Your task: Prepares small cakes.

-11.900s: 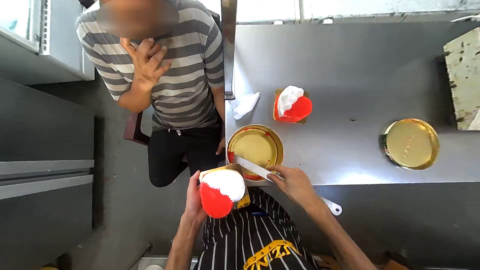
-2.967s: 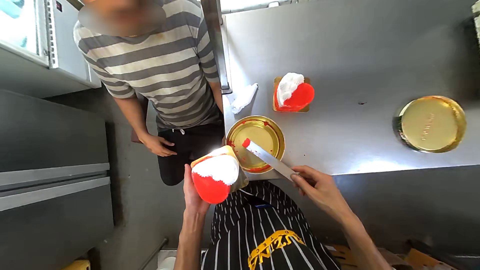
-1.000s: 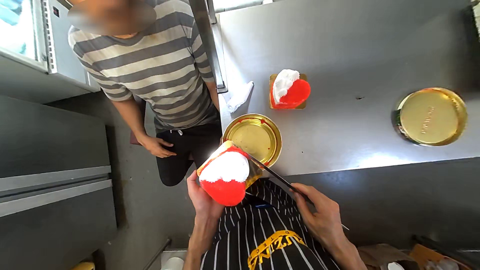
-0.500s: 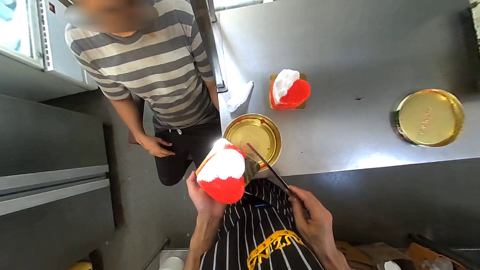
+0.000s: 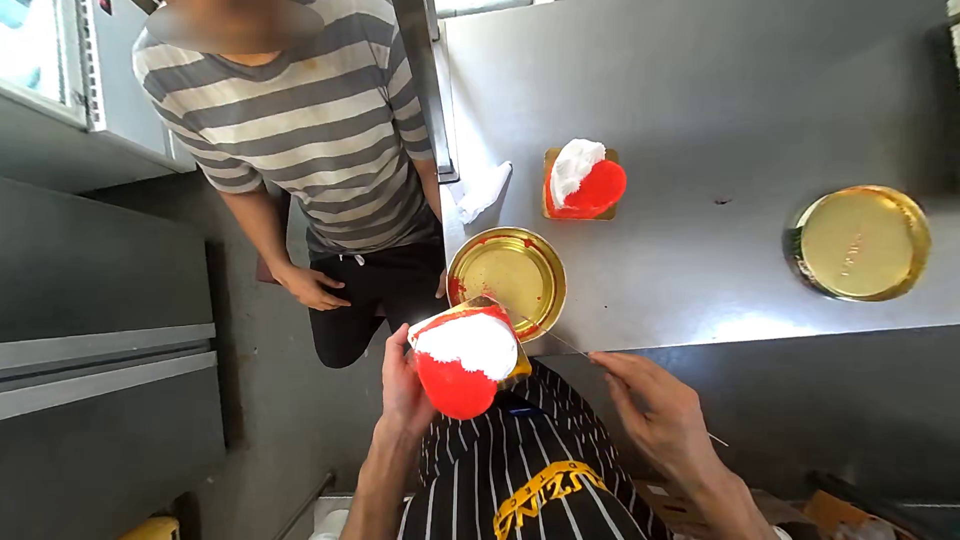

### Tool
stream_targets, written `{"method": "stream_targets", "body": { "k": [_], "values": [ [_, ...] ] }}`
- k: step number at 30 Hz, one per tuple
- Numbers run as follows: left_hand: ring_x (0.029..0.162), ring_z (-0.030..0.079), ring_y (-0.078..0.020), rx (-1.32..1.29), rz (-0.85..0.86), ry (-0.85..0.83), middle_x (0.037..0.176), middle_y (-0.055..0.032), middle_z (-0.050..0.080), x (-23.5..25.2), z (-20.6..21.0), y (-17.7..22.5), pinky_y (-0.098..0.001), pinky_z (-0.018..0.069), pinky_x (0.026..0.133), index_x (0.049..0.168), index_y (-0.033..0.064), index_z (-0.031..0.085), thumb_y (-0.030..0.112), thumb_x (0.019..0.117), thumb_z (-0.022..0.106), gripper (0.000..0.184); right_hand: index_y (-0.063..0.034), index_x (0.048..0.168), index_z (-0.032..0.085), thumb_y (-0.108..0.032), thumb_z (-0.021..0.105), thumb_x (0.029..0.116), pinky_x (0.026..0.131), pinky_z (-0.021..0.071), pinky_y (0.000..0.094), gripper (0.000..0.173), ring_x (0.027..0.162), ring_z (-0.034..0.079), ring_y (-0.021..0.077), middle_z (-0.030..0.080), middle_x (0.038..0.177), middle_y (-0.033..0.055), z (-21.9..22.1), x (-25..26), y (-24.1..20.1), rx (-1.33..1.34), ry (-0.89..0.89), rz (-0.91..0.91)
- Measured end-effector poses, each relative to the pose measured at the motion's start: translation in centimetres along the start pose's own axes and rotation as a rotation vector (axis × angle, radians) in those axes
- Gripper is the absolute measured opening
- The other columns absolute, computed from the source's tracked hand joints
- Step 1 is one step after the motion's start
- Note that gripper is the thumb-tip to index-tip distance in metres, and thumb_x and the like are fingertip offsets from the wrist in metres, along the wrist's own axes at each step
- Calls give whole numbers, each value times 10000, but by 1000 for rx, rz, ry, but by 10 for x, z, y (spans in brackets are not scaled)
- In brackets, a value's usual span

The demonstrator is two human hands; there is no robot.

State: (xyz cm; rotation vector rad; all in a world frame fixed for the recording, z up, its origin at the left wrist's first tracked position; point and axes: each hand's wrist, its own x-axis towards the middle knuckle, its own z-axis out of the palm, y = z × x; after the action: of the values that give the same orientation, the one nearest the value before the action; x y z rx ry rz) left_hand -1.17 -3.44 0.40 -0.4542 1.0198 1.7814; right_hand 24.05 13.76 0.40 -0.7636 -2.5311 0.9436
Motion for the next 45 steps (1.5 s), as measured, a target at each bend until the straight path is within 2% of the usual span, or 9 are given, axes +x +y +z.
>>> {"method": "stream_targets", "body": {
  "k": [4, 6, 10, 13, 19, 28, 34, 40, 45],
  "values": [
    [886, 730, -155, 34, -43, -54, 958, -74, 740, 0, -3, 7, -359, 624, 762, 1057, 139, 689, 510, 1069, 244, 580, -145, 1199, 737, -195, 493, 1027, 824, 589, 297, 303, 984, 701, 126, 735, 1092, 36, -5, 1, 6, 7, -56, -52],
    [874, 733, -156, 71, -56, -30, 950, -75, 741, 0, -3, 10, -355, 626, 750, 1050, 135, 690, 512, 1068, 268, 567, -158, 1200, 734, -196, 491, 1028, 841, 588, 290, 300, 1000, 698, 115, 734, 1098, 20, -8, 0, 8, 12, -75, -60],
    [830, 736, -154, 81, -106, -17, 911, -74, 740, 0, -2, 15, -346, 630, 712, 1024, 132, 693, 510, 1068, 277, 564, -139, 1176, 747, -195, 506, 1019, 811, 589, 292, 294, 973, 700, 123, 737, 1083, 36, -13, 3, 11, 14, -55, -58],
    [809, 736, -146, 133, -163, -55, 897, -71, 743, 1, 0, 20, -333, 631, 702, 1017, 130, 700, 525, 1072, 253, 599, -172, 1190, 741, -211, 501, 1028, 811, 586, 285, 292, 963, 692, 99, 730, 1082, 8, -14, 4, 13, 29, -87, -75],
    [804, 738, -141, 228, -228, -100, 901, -66, 747, 2, 2, 29, -327, 630, 692, 1035, 137, 710, 557, 1057, 284, 599, -181, 1179, 745, -217, 508, 1030, 791, 578, 268, 281, 929, 682, 80, 724, 1067, -4, -22, 14, 13, 21, -108, -100],
    [784, 735, -130, 316, -241, -65, 885, -54, 744, 4, 6, 30, -313, 628, 672, 1025, 146, 699, 563, 1055, 309, 571, -184, 1179, 739, -217, 502, 1025, 756, 575, 267, 285, 894, 678, 80, 720, 1048, -8, -22, 20, 12, 27, -134, -106],
    [791, 733, -125, 323, -268, -111, 895, -52, 744, 6, 8, 29, -303, 625, 677, 1042, 149, 698, 572, 1053, 303, 579, -182, 1182, 739, -206, 497, 1018, 753, 576, 259, 292, 893, 675, 72, 713, 1040, -23, -21, 28, 9, 2, -160, -132],
    [787, 735, -133, 305, -255, -86, 888, -57, 743, 5, 7, 28, -309, 625, 672, 1037, 145, 699, 568, 1056, 296, 585, -180, 1185, 737, -213, 498, 1021, 744, 570, 256, 292, 886, 673, 74, 712, 1038, -22, -22, 31, 9, -5, -159, -133],
    [782, 738, -140, 196, -185, -42, 879, -60, 746, 5, 4, 20, -325, 631, 674, 1015, 138, 702, 538, 1061, 280, 583, -166, 1224, 718, -207, 484, 1028, 788, 577, 277, 307, 935, 679, 85, 716, 1082, -13, -13, 22, 9, 30, -146, -56]
  ]
}}
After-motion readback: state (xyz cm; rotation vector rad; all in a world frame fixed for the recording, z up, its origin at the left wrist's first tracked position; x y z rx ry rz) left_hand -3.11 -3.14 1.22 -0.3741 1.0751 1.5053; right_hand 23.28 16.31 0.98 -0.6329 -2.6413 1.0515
